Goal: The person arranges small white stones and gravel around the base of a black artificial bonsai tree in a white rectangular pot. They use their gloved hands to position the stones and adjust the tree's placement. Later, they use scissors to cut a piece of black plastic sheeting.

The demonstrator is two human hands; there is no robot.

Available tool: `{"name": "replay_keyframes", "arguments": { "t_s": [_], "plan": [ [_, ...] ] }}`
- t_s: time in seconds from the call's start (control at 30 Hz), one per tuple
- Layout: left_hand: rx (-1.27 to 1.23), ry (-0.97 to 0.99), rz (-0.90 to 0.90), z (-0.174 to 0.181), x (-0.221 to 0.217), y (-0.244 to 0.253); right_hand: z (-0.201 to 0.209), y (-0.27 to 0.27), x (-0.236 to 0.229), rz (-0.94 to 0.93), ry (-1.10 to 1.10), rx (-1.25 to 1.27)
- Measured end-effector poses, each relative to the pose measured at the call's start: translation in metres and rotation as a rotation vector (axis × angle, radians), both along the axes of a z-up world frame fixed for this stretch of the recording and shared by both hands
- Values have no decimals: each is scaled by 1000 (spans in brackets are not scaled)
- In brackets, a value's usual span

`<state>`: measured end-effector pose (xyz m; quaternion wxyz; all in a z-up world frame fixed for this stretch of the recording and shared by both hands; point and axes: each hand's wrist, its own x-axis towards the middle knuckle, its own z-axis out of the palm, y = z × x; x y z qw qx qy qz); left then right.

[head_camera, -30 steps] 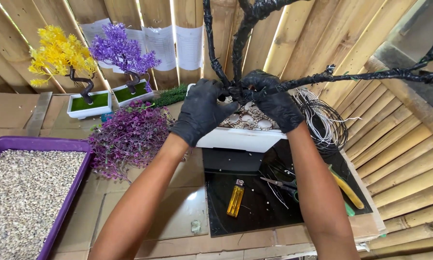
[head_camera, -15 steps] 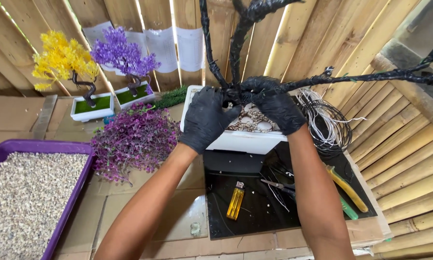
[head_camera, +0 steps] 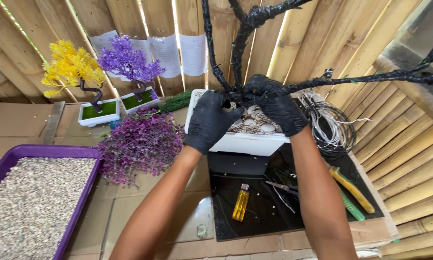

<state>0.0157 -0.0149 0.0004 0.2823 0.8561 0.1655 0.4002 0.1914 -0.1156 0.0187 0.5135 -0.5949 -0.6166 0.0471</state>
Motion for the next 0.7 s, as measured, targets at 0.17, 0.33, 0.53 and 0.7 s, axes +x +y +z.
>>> {"name": "replay_keyframes", "arguments": {
  "t_s": [0.17,0.33,0.53,0.7],
  "plan": [
    [-7,-29,5,6,-4,-2,-2,0,0,-44,-79,-51],
    [-60,-49,-29,-3,5,14,-8,2,6,-88,-153,-34],
    [-159,-49,-42,-18,22,41,-9,2,9,-49,-194,-7],
    [-301,66,-34,-30,39,56,-4,-1,3,-23,-178,19]
  ]
}}
